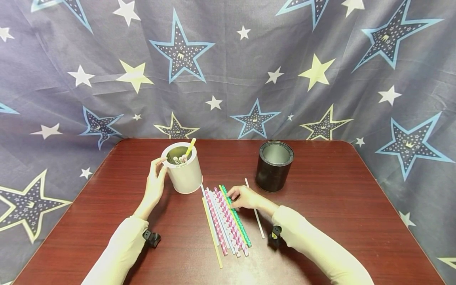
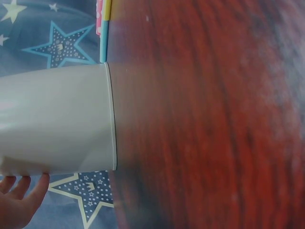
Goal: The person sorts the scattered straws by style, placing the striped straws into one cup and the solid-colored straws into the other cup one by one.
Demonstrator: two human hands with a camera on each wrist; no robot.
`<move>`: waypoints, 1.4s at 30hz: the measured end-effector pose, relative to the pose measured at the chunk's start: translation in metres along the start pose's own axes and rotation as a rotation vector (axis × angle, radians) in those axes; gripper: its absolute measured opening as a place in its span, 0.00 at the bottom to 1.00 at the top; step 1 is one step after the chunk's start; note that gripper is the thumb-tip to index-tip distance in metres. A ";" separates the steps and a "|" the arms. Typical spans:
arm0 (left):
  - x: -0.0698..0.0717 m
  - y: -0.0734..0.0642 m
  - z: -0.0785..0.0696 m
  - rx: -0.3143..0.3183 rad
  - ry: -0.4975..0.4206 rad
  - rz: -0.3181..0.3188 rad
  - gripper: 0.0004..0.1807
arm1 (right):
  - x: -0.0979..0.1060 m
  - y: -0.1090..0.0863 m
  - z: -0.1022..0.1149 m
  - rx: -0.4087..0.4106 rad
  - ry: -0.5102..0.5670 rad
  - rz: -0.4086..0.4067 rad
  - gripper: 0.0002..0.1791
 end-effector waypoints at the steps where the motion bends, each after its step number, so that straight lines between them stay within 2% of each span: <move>1: 0.000 0.000 0.000 0.001 0.000 0.000 0.16 | 0.000 0.000 -0.001 -0.002 0.006 0.001 0.18; 7: 0.000 0.000 0.001 -0.002 -0.005 -0.001 0.16 | -0.003 -0.001 -0.005 -0.006 0.022 0.001 0.17; 24: 0.000 0.000 0.002 -0.016 -0.006 0.001 0.16 | -0.004 -0.002 -0.003 -0.062 -0.053 -0.041 0.17; 37: 0.000 0.000 0.001 -0.006 0.008 0.003 0.16 | -0.008 0.002 0.000 -0.047 -0.211 -0.080 0.16; 42: 0.001 0.000 0.002 0.007 0.011 0.003 0.16 | -0.009 0.001 0.001 -0.040 -0.222 -0.078 0.16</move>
Point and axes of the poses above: each hand's wrist, its own y-axis towards the middle knuckle, its own x-axis out of the back of the hand, z = x × y, the point moved 1 cm from there along y, towards the middle knuckle, and after that the axes turned 2 degrees about -x, right-handed, at the moved point
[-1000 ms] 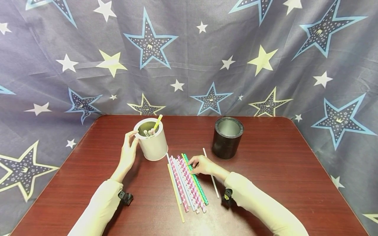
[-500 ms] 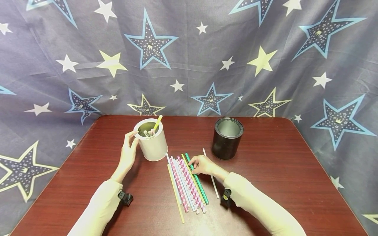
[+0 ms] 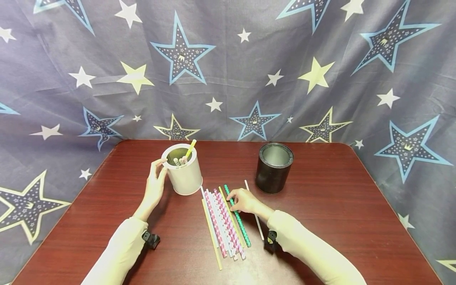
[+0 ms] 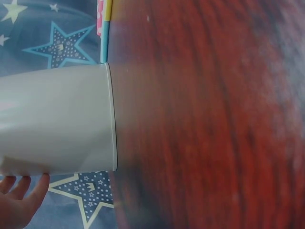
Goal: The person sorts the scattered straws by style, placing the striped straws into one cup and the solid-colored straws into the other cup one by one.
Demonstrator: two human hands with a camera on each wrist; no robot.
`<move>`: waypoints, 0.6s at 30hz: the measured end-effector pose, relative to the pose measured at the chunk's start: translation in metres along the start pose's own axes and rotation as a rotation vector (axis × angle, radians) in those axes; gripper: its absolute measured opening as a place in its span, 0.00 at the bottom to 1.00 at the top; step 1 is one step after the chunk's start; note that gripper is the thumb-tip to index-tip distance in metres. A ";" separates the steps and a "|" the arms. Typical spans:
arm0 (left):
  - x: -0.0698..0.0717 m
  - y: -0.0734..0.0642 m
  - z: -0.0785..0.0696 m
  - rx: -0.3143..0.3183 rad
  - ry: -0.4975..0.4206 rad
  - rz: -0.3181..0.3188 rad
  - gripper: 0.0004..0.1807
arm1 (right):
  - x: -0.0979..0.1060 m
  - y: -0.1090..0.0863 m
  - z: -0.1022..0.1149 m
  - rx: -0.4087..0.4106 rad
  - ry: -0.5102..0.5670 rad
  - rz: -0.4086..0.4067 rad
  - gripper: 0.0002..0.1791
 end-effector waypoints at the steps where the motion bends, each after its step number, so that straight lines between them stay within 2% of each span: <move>1: 0.000 0.000 0.000 0.001 0.000 0.001 0.16 | 0.000 0.000 0.000 0.001 0.003 0.000 0.16; 6: 0.000 0.000 0.001 -0.009 0.000 0.002 0.16 | 0.000 -0.001 -0.001 -0.006 0.024 -0.006 0.15; 18: 0.000 0.000 0.001 -0.014 0.006 0.001 0.16 | -0.001 -0.002 -0.004 -0.095 0.158 -0.040 0.16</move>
Point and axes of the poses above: each hand's wrist, its own y-axis towards the middle knuckle, its own x-axis out of the back of the hand, z = x × y, the point moved 1 cm from there along y, towards the middle knuckle, and after that the axes turned 2 degrees about -x, right-handed, at the moved point
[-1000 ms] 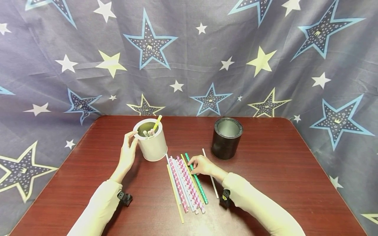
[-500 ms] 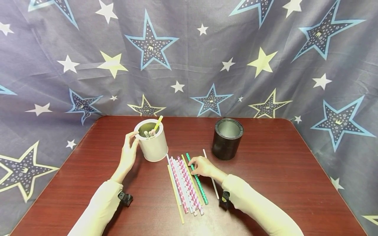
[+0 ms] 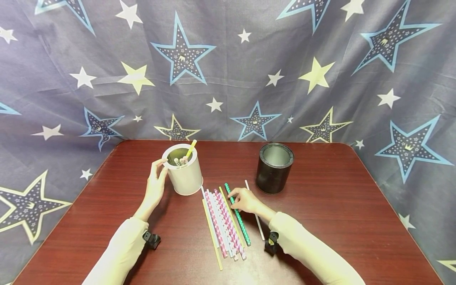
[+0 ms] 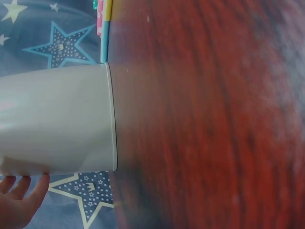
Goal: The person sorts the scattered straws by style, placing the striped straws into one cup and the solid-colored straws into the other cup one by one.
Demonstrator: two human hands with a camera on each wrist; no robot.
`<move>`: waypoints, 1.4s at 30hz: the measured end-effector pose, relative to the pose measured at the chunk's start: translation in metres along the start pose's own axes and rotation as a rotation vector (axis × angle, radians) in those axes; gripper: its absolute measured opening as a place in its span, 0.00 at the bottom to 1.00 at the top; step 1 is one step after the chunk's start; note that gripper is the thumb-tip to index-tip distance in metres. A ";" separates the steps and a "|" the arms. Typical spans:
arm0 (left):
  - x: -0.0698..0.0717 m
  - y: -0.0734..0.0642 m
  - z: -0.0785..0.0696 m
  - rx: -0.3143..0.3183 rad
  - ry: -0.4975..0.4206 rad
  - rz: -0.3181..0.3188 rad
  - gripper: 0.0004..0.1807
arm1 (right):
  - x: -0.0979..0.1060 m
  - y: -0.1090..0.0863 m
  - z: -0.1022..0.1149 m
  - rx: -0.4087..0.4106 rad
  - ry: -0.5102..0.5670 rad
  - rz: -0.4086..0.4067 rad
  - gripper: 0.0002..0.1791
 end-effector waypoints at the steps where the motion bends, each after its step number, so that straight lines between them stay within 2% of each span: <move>1: 0.000 0.000 0.000 0.000 -0.001 0.000 0.16 | 0.000 0.000 0.000 0.000 0.007 0.000 0.16; 17: 0.000 -0.001 -0.001 0.015 -0.009 -0.004 0.16 | 0.007 -0.003 0.009 0.014 0.103 0.001 0.18; 21: -0.001 -0.003 -0.002 0.012 -0.016 -0.004 0.16 | 0.008 -0.008 0.022 0.032 0.135 -0.007 0.17; 24: -0.001 -0.003 -0.002 0.002 -0.027 -0.004 0.16 | 0.009 -0.006 0.023 0.049 0.149 -0.025 0.17; 27: -0.001 -0.002 -0.002 -0.007 -0.038 -0.006 0.16 | 0.009 0.000 0.015 0.060 0.158 -0.051 0.18; 36: -0.001 -0.001 -0.002 -0.005 -0.031 -0.009 0.16 | 0.010 0.001 0.027 0.043 0.225 -0.125 0.20; 42: -0.001 0.000 -0.001 -0.010 -0.023 -0.003 0.16 | 0.011 0.002 0.033 0.073 0.250 -0.157 0.21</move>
Point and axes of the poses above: each hand's wrist, its own y-axis towards the middle knuckle, its own x-axis out of the back of the hand, z = x × y, the point moved 1 cm from there along y, towards the middle knuckle, and after that the axes turned 2 degrees about -x, right-handed, at the moved point
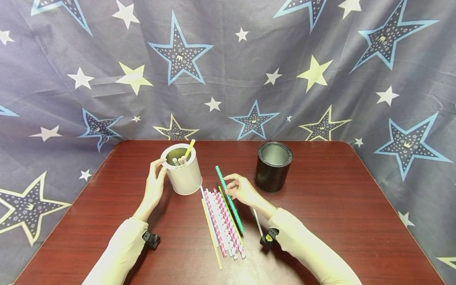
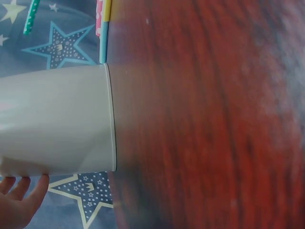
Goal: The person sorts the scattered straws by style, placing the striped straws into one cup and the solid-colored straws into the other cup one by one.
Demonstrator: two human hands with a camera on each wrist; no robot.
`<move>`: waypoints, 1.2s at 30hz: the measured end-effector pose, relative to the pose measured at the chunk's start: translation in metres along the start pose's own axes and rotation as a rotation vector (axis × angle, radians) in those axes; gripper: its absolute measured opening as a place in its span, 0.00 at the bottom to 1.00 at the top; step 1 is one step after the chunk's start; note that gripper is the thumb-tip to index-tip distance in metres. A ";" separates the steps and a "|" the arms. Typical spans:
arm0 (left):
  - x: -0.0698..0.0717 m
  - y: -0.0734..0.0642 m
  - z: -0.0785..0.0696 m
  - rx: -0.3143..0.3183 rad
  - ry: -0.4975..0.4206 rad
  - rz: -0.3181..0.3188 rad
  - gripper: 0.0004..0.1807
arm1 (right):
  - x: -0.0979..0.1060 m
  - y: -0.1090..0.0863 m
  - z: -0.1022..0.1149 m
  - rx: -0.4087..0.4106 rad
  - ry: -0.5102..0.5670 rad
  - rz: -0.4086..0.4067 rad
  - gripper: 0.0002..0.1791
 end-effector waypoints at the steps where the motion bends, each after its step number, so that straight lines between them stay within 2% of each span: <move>1: 0.000 0.000 0.000 -0.001 0.001 0.001 0.16 | 0.000 0.000 0.002 0.004 0.003 -0.004 0.21; 11: 0.000 0.001 0.000 -0.018 0.002 0.003 0.16 | -0.003 0.007 0.016 0.000 0.090 -0.057 0.22; 20: 0.000 0.000 -0.004 0.021 0.045 -0.010 0.16 | -0.006 0.011 0.025 0.013 0.168 -0.090 0.23; 27: 0.000 -0.001 -0.006 0.015 0.047 -0.012 0.16 | -0.007 0.012 0.035 0.021 0.251 -0.135 0.23; 36: 0.000 -0.001 -0.004 0.005 0.022 -0.010 0.16 | -0.007 0.015 0.048 0.075 0.347 -0.185 0.20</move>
Point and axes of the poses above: each hand's wrist, its own y-axis towards the middle knuckle, its own x-axis out of the back of the hand, z = x × y, the point moved 1 cm from there along y, towards the middle knuckle, and after that the axes turned 2 degrees about -x, right-handed, at the moved point
